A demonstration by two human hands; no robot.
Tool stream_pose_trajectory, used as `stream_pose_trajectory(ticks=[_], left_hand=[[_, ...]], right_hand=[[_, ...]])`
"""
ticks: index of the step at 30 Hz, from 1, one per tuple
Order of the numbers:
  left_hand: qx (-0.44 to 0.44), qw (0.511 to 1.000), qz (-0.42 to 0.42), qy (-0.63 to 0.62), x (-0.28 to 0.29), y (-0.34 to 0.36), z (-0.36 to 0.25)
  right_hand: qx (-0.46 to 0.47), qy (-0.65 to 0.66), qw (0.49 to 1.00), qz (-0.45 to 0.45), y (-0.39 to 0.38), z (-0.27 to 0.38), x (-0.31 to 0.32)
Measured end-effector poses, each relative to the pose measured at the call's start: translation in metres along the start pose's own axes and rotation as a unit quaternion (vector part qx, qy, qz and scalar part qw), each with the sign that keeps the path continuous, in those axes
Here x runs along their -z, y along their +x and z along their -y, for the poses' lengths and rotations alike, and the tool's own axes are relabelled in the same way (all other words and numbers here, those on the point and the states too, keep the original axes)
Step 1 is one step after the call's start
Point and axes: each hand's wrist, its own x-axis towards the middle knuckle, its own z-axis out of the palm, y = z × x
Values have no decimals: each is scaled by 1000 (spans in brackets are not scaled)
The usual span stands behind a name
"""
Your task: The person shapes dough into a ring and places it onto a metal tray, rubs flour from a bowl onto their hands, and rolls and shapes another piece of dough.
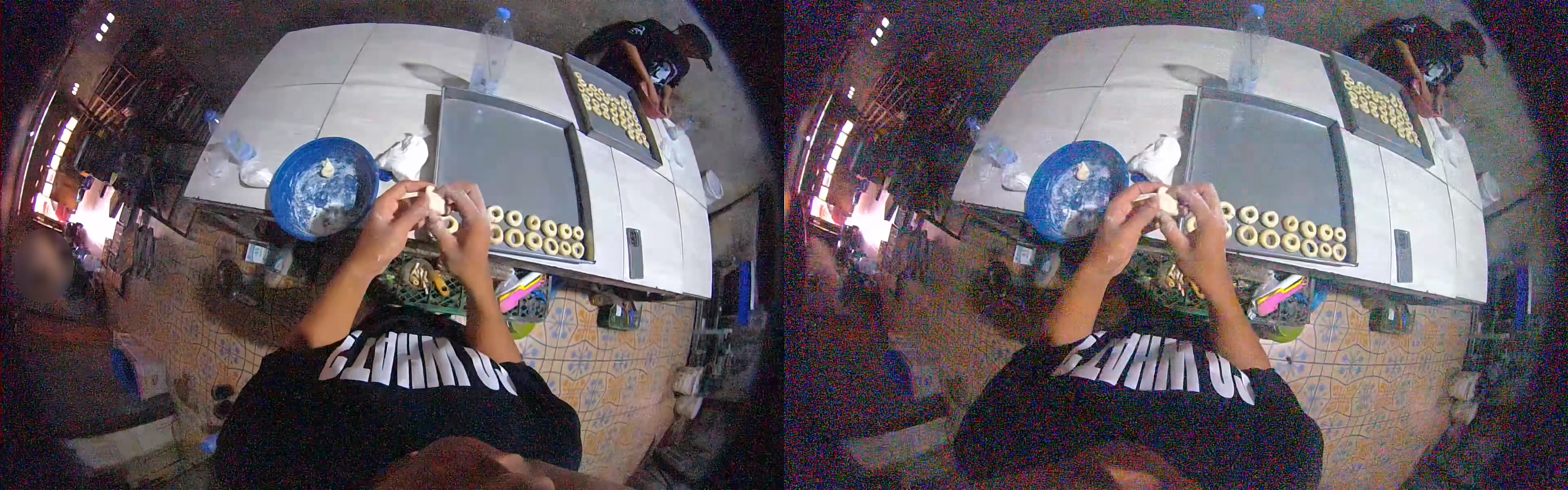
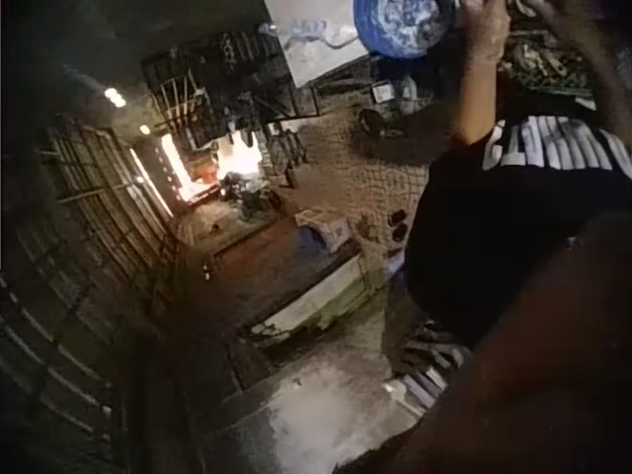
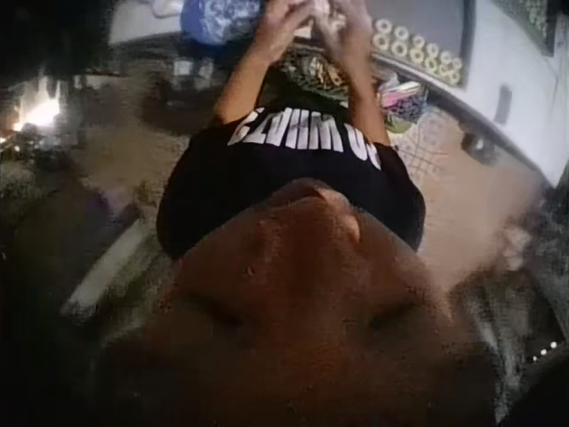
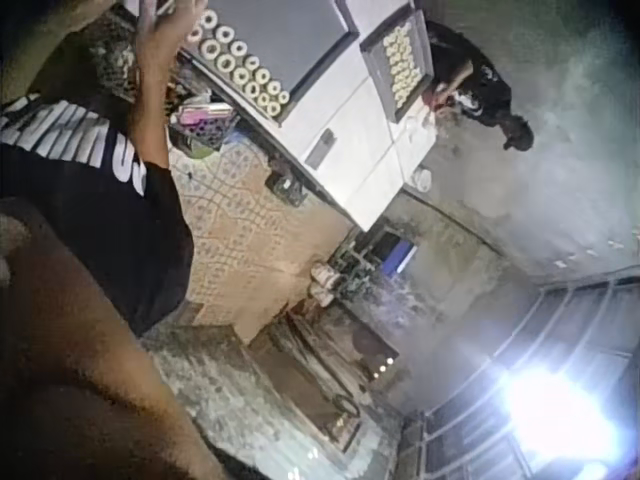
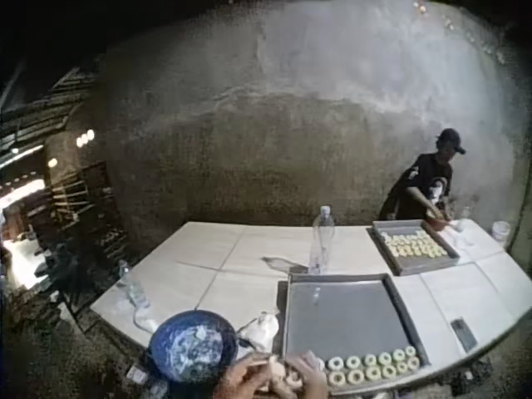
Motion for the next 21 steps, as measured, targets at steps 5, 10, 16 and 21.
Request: stream_pose_trajectory(ticks=[5, 10, 16, 21], left_hand=[[11, 1000, 20, -21, -3, -2, -2], [19, 999, 44, 4, 6, 4, -1], [-29, 994, 87, 52, 2, 15, 2], [-85, 992, 65, 72, -2, 25, 0]], right_hand=[[-1, 60, 997, -43, 1, -27, -15], [-23, 23, 999, -29, 13, -19, -5], [-123, 199, 972, -37, 14, -42, -8], [-191, 398, 897, 11, 14, -42, 5]])
